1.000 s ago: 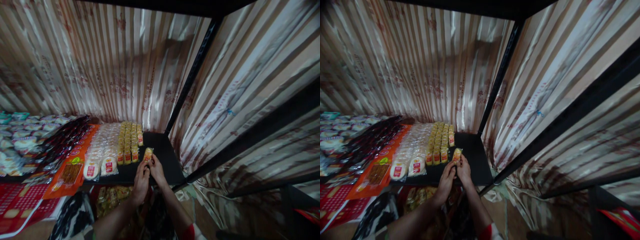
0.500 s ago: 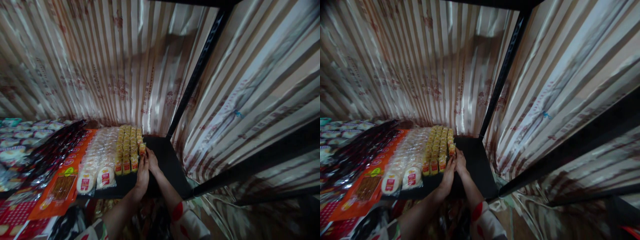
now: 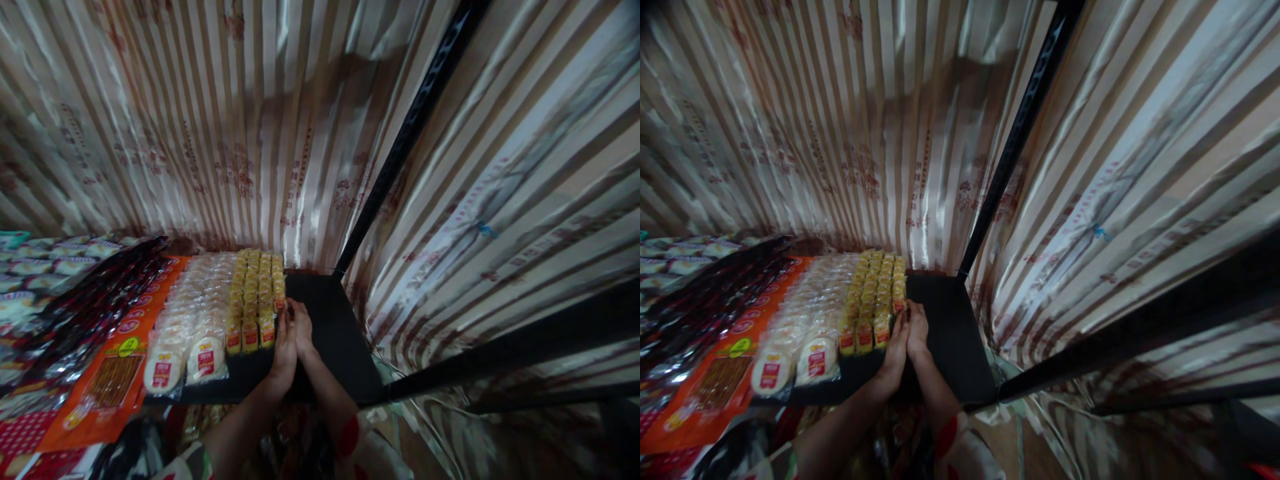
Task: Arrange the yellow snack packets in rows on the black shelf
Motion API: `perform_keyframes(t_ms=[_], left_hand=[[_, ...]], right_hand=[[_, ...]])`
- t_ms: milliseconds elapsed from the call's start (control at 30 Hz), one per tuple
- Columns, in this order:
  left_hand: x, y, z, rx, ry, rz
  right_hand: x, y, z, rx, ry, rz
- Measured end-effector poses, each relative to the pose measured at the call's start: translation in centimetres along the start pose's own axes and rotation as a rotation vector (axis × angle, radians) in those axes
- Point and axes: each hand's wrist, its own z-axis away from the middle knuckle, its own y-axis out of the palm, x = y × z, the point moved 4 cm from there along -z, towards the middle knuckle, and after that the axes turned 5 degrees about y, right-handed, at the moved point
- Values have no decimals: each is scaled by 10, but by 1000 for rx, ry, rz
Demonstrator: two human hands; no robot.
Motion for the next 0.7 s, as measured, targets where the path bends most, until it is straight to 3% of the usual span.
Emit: perform_keyframes(t_ms=[167,400,600,700], left_hand=[[2,0,-2,-6,25,97],[16,-1,1,-68,-2,24],[18,-23,57,-118,171,-82],[21,-43,95,-65,297,-149]], right_hand=[[-2,0,-2,12,-3,-5],[-7,-1,11,-72,-8,-123],[-4,-4,62,-117,-8,-185],[1,-1,100,-116,-37,-261]])
